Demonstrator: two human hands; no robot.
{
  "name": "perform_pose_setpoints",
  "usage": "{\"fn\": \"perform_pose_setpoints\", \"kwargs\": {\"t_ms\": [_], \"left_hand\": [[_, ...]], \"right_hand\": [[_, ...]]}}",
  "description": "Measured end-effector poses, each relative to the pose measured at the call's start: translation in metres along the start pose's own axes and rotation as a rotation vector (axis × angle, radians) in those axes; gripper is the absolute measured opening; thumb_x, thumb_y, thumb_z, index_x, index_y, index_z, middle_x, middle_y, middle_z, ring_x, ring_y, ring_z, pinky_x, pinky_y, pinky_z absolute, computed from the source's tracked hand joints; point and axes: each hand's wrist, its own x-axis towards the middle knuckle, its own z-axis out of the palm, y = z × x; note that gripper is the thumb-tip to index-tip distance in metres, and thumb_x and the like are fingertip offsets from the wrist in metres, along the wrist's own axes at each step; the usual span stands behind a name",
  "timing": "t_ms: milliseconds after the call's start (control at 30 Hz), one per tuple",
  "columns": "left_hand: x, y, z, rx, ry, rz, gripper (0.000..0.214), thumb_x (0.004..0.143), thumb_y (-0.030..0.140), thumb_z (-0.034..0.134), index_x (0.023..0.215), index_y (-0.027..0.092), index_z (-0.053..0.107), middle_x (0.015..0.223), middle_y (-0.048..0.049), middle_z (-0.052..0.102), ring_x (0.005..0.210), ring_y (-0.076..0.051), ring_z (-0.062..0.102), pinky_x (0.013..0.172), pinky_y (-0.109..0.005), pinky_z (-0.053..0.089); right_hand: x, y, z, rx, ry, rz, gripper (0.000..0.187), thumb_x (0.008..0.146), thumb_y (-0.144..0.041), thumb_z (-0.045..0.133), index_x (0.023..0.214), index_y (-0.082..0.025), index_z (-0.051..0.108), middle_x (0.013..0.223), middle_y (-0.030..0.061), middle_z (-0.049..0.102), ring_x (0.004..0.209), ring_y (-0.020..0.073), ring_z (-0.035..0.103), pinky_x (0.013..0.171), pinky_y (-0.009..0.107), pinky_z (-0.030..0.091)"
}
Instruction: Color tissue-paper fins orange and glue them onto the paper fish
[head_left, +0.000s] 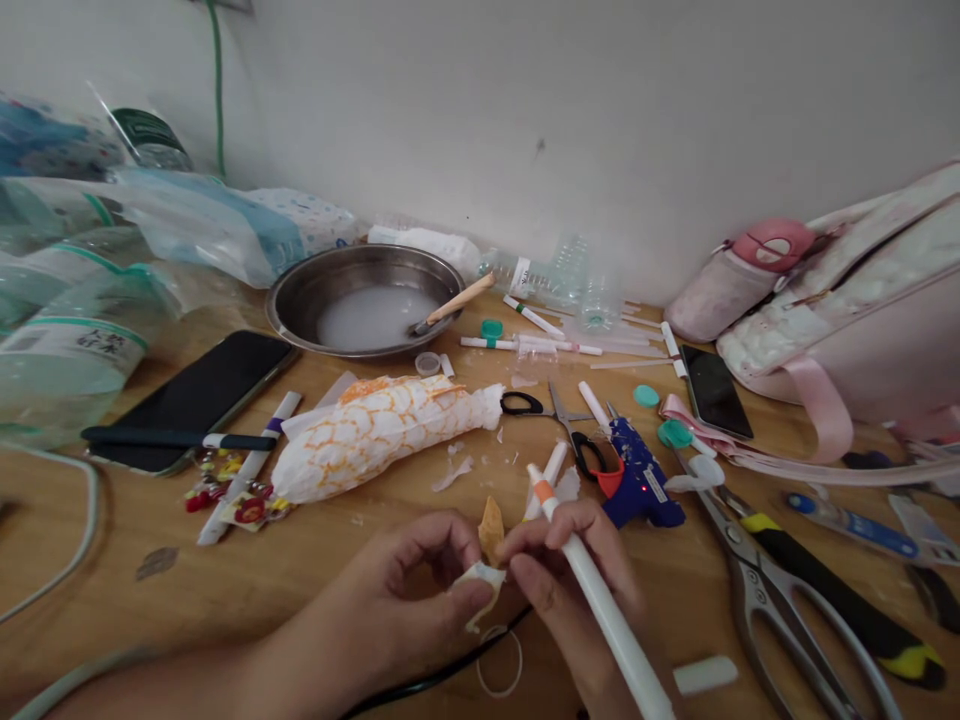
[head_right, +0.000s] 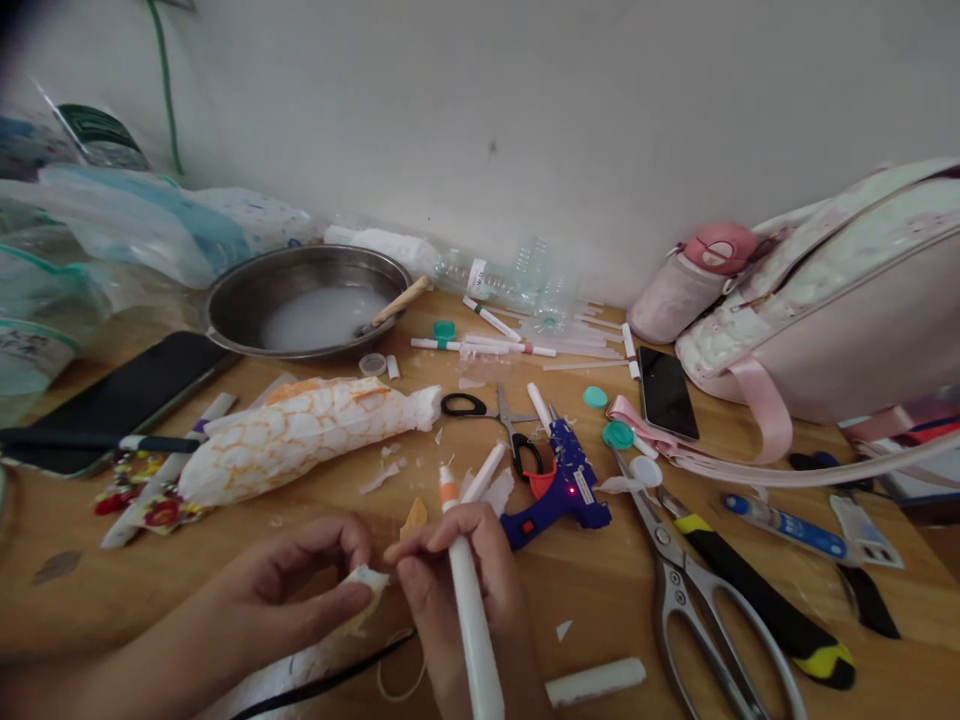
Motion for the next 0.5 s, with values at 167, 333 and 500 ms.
{"fn": "perform_pose_setpoints", "kwargs": {"t_ms": [167, 333, 500], "left_hand": [[-0.001, 0.000, 0.000, 0.051, 0.099, 0.091, 0.022, 0.068, 0.039, 0.061, 0.062, 0.021, 0.049, 0.060, 0.0050, 0.047, 0.058, -0.012, 0.040, 0.056, -0.023, 0.035], [-0.003, -0.006, -0.004, 0.161, 0.064, 0.217, 0.018, 0.074, 0.036, 0.059, 0.065, 0.022, 0.053, 0.063, 0.0030, 0.055, 0.062, -0.013, 0.048, 0.058, -0.022, 0.040], [-0.005, -0.009, -0.008, 0.271, -0.007, 0.246, 0.020, 0.081, 0.040, 0.056, 0.070, 0.023, 0.058, 0.068, 0.0023, 0.059, 0.067, -0.015, 0.052, 0.061, -0.022, 0.041]], "right_hand": [[-0.011, -0.002, 0.008, -0.483, 0.237, -0.402, 0.024, 0.080, -0.008, 0.056, 0.084, -0.027, 0.042, 0.083, -0.0035, 0.063, 0.073, 0.0104, 0.061, 0.068, 0.022, 0.048], [-0.016, -0.001, 0.012, -0.535, 0.113, -0.360, 0.022, 0.081, -0.010, 0.057, 0.085, -0.028, 0.045, 0.092, -0.0066, 0.065, 0.077, 0.0064, 0.062, 0.074, 0.016, 0.047], [-0.011, -0.001, 0.008, -0.292, 0.059, -0.148, 0.019, 0.080, -0.012, 0.058, 0.079, -0.027, 0.047, 0.081, -0.0099, 0.064, 0.074, 0.0032, 0.060, 0.071, 0.010, 0.045]]}}
